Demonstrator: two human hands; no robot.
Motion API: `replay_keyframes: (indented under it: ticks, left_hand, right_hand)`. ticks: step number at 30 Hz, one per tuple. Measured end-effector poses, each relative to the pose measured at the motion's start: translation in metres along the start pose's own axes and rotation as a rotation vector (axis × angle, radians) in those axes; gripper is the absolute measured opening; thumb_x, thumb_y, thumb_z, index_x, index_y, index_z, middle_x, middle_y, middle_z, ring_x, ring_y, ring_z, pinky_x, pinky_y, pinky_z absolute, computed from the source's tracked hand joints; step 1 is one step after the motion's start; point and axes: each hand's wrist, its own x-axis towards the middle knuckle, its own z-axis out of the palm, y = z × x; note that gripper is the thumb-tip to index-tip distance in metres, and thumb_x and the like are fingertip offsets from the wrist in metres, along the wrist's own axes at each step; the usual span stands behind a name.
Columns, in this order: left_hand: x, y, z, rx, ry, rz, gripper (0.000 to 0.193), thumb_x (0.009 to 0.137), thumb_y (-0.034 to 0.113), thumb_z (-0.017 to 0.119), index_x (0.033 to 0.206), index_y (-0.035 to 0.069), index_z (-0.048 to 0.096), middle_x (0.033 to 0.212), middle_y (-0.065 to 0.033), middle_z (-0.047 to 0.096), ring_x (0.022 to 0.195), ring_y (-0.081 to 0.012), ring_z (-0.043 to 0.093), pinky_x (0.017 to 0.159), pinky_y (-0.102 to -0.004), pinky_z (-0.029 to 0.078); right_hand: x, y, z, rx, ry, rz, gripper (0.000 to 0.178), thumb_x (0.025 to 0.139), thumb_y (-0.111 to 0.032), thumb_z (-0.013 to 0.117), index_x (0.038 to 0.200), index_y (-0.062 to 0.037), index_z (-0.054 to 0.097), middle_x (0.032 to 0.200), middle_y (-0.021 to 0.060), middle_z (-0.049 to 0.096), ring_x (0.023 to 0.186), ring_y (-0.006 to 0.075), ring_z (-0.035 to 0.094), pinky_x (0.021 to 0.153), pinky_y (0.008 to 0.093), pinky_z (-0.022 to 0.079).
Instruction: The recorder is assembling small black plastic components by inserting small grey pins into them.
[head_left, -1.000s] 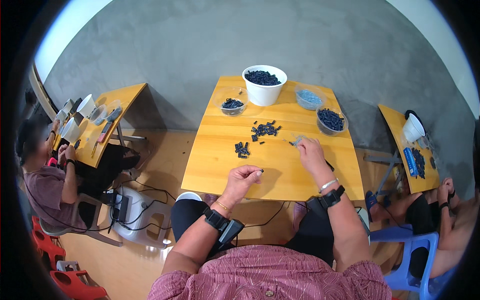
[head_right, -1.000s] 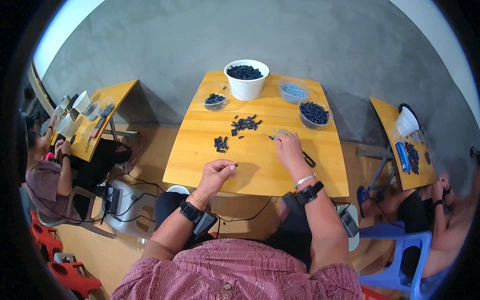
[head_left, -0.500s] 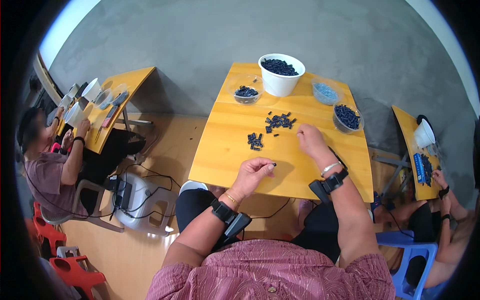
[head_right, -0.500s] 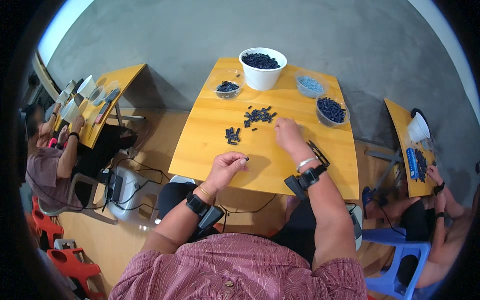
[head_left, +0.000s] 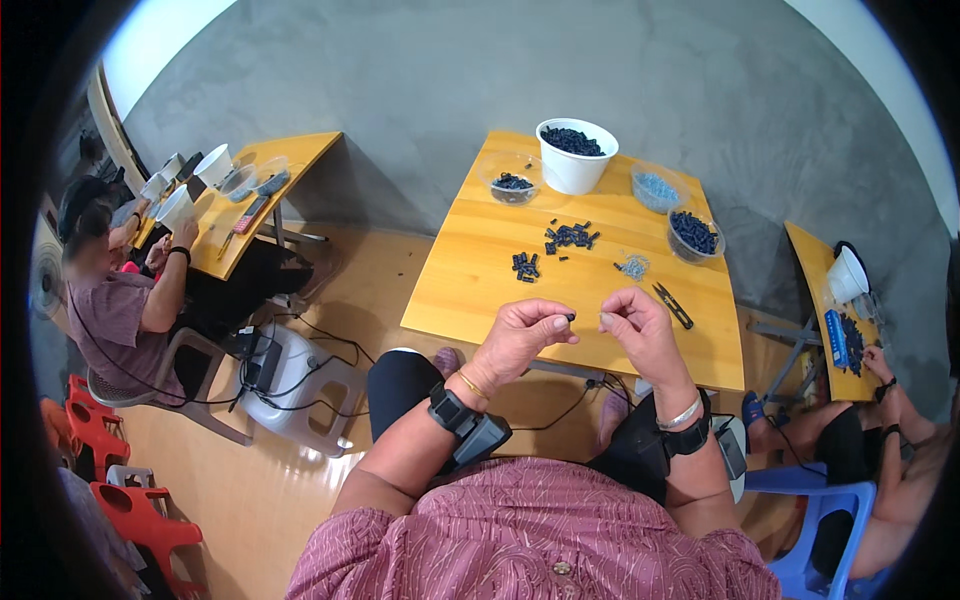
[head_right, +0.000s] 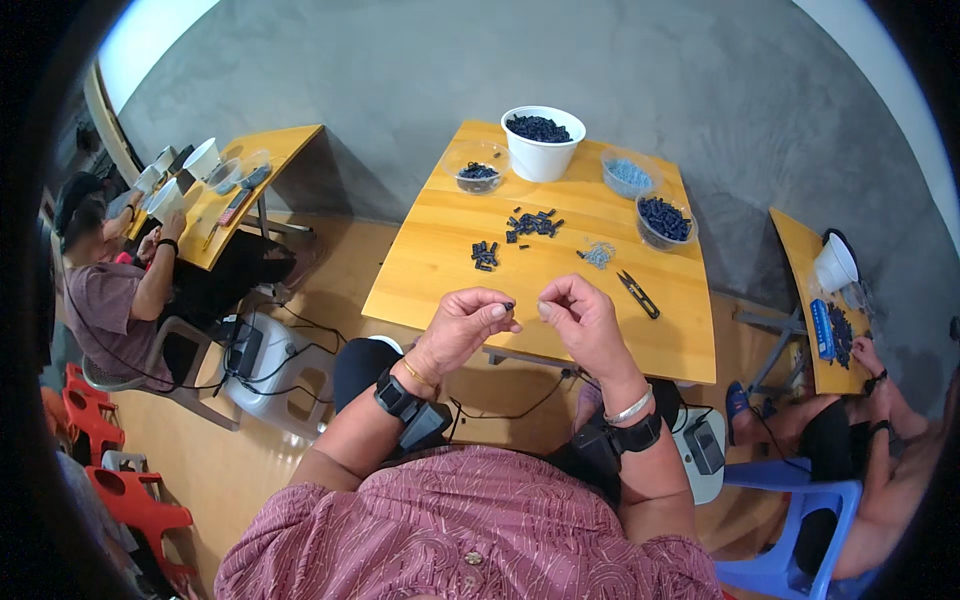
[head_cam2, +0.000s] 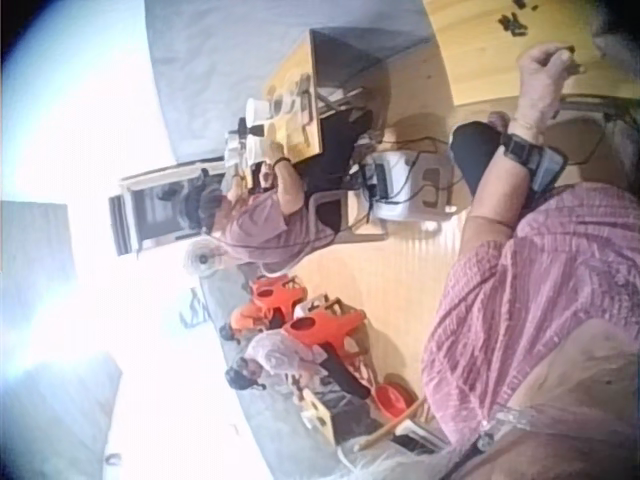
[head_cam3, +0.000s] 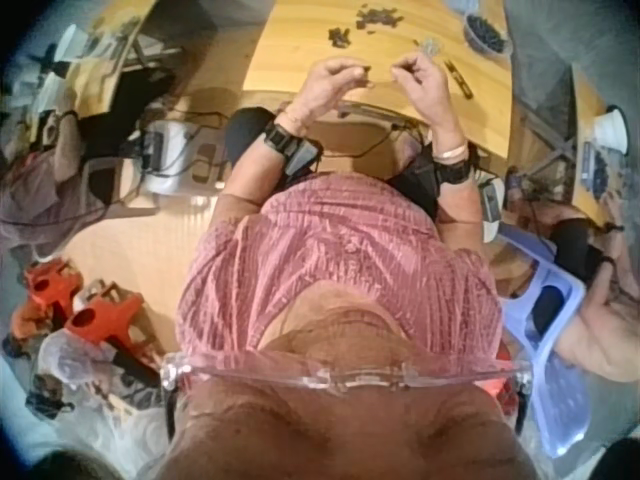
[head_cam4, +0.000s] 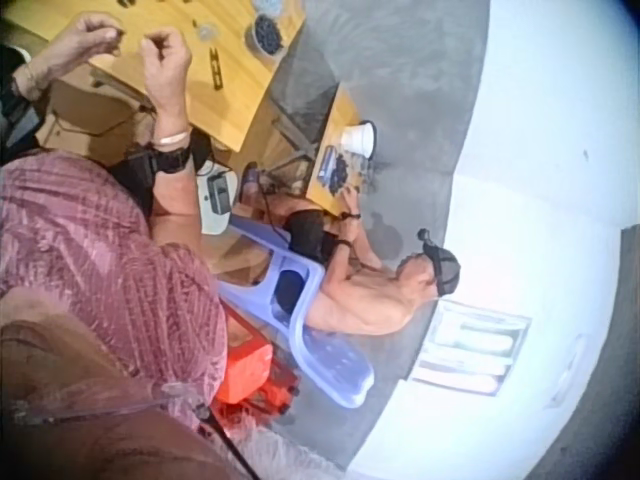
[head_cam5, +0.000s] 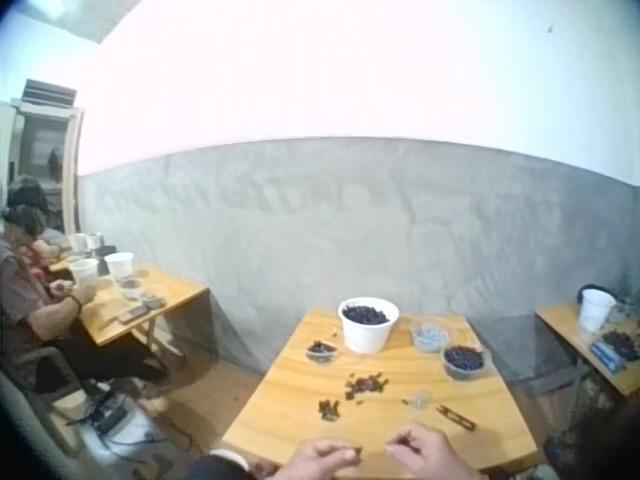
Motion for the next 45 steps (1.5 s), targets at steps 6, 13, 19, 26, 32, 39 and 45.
replay_keyframes:
  ticks: [6,13,19,26,32,39,45]
  left_hand:
    - [-0.013,0.013,0.025,0.081,-0.088,0.062,0.015,0.085,0.005,0.054,0.099,-0.001,0.058,0.088,-0.0088,0.062,0.081,-0.0185,0.061,0.079,-0.0329,0.05]
    - [-0.021,0.02,0.044,0.221,-0.059,0.111,0.015,0.084,0.006,0.057,0.097,-0.001,0.059,0.088,-0.0092,0.063,0.08,-0.018,0.062,0.075,-0.029,0.05]
    - [-0.019,0.018,0.044,0.229,-0.04,0.137,0.014,0.083,0.004,0.058,0.096,0.0,0.06,0.088,-0.0085,0.063,0.078,-0.0178,0.062,0.073,-0.0283,0.051]
    - [-0.017,0.016,0.047,0.293,0.006,0.159,0.012,0.082,0.004,0.059,0.093,0.0,0.061,0.085,-0.0079,0.064,0.076,-0.0161,0.062,0.07,-0.0268,0.051]
    - [-0.017,0.014,0.046,0.329,0.039,0.17,0.009,0.082,0.003,0.059,0.09,0.0,0.061,0.082,-0.0075,0.064,0.074,-0.0145,0.062,0.07,-0.0263,0.05]
    - [-0.017,0.011,0.043,0.313,0.007,0.165,0.008,0.082,0.003,0.058,0.089,-0.001,0.061,0.081,-0.0072,0.063,0.075,-0.0144,0.062,0.07,-0.0259,0.051]
    - [-0.013,0.001,0.036,0.183,0.072,0.133,0.008,0.083,0.004,0.058,0.088,0.0,0.061,0.079,-0.006,0.063,0.071,-0.0127,0.06,0.067,-0.0245,0.051]
  right_hand:
    - [-0.012,-0.015,0.01,0.206,-0.063,0.029,0.007,0.083,0.001,0.053,0.089,-0.0003,0.054,0.079,0.002,0.056,0.072,0.0083,0.054,0.066,0.0209,0.045]
    - [-0.019,-0.019,0.01,0.418,-0.035,0.057,0.006,0.083,0.001,0.052,0.088,-0.0006,0.054,0.079,0.0024,0.056,0.072,0.009,0.055,0.066,0.022,0.046]
    - [-0.023,-0.024,0.014,0.173,0.036,-0.032,0.004,0.083,0.001,0.053,0.087,-0.0006,0.054,0.076,0.0004,0.055,0.07,0.0075,0.053,0.065,0.0208,0.045]
    - [-0.022,-0.021,0.018,-0.249,0.131,-0.25,0.007,0.08,0.002,0.055,0.086,-0.0013,0.053,0.073,0.0048,0.055,0.066,0.0116,0.054,0.06,0.0236,0.044]
    - [-0.021,-0.03,0.023,-0.539,0.151,-0.498,0.006,0.08,0.002,0.056,0.084,-0.001,0.053,0.073,0.006,0.055,0.067,0.0103,0.054,0.057,0.0236,0.042]
    - [-0.025,-0.02,0.019,-0.344,0.094,-0.325,0.01,0.076,0.006,0.055,0.083,-0.0015,0.054,0.08,0.0113,0.057,0.069,0.0227,0.057,0.061,0.0282,0.045]
    - [-0.029,-0.019,0.021,-0.44,0.109,-0.286,0.029,0.085,-0.013,0.053,0.11,0.0005,0.051,0.098,0.0169,0.055,0.09,0.0287,0.054,0.077,0.033,0.044]
